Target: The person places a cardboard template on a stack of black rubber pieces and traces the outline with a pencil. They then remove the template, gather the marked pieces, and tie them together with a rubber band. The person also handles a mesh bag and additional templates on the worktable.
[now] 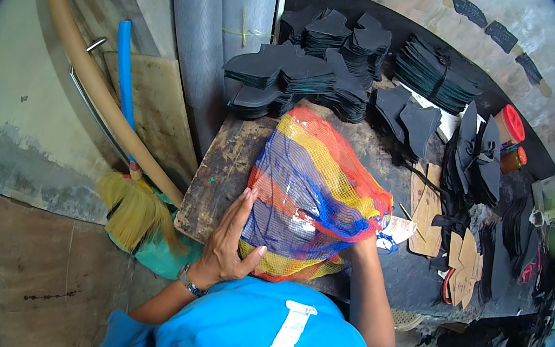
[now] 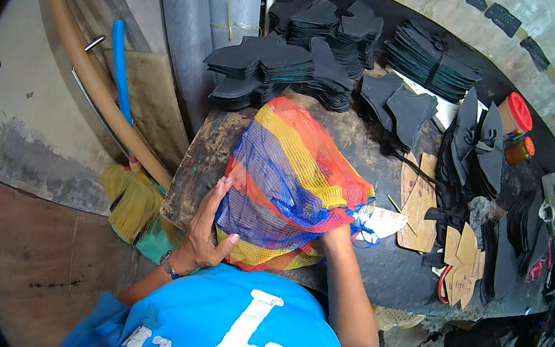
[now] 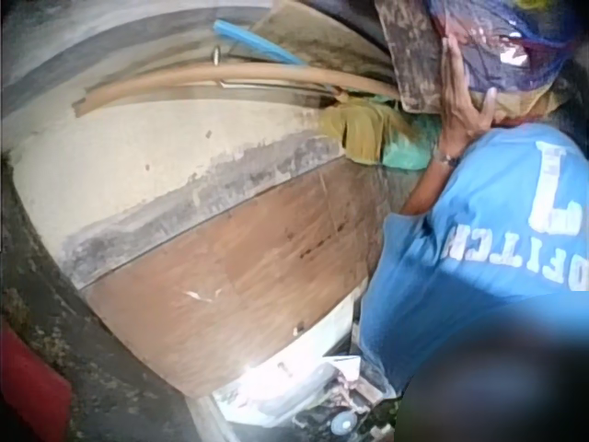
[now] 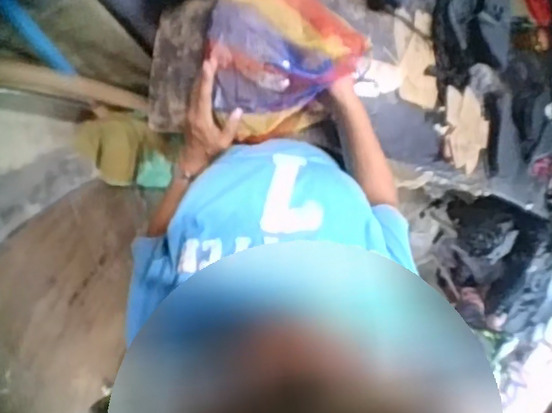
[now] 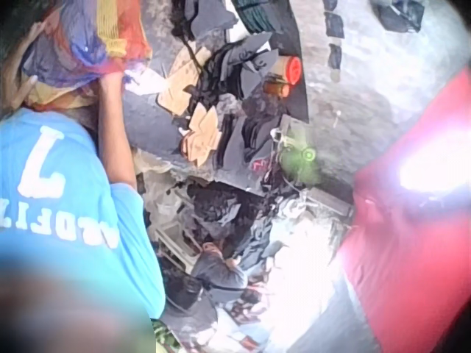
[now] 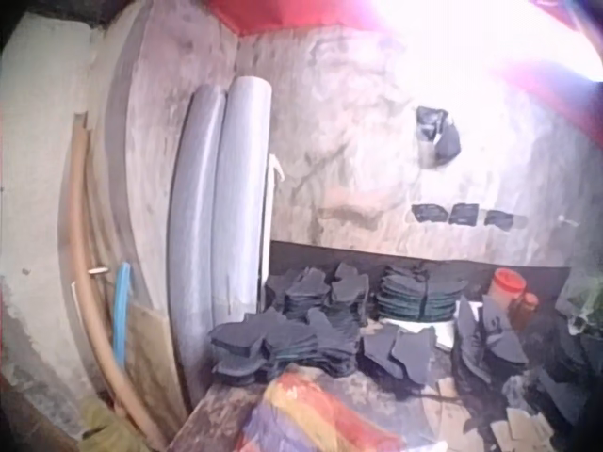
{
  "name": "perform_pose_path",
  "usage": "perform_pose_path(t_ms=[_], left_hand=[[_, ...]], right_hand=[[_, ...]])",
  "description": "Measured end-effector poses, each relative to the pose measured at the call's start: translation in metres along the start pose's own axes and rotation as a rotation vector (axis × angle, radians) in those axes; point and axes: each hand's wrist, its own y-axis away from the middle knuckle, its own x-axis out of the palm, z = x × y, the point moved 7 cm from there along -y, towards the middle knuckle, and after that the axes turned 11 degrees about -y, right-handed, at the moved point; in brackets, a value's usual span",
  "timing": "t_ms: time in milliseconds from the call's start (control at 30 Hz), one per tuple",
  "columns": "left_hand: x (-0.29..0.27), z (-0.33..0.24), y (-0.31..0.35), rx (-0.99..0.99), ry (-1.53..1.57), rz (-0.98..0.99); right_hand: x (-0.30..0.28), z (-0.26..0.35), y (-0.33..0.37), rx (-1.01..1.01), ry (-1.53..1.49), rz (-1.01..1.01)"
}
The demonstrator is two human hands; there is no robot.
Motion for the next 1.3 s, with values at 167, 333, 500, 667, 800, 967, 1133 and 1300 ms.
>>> perform_pose_path(t_ms=[167, 333, 500, 667, 800, 967, 1133, 1300], left_hand=[[0.001, 0.000, -0.001, -0.018, 0.004, -0.011], [0.002, 0.000, -0.001, -0.004, -0.032, -0.014], [0.002, 0.001, -0.002, 0.003, -0.048, -0.017], [0.002, 0.001, -0.002, -0.005, -0.050, -0.032], [0.002, -0.001, -0.003, -0.017, -0.140, -0.005], [0.003, -0.004, -0.006, -0.042, -0.209, 0.011], [0.000, -0.006, -0.011, -0.057, -0.216, 0.032], [-0.020, -0.041, -0.038, 0.095, -0.230, -0.047]], right_hand=[[-0.026, 0.003, 0.001, 0.010, -0.040, -0.088], [-0.023, 0.016, 0.004, -0.347, 0.401, 0.070], [-0.028, -0.005, 0.004, -0.093, -0.038, -0.025], [-0.012, 0.017, 0.011, -0.098, 0.041, -0.018], [-0.025, 0.037, 0.039, 0.125, -0.207, 0.057], [-0.074, 0.068, 0.101, 0.200, -0.209, 0.158], [-0.151, 0.103, 0.180, 0.018, -0.041, -0.024], [-0.200, 0.088, 0.192, -0.052, -0.094, -0.422]])
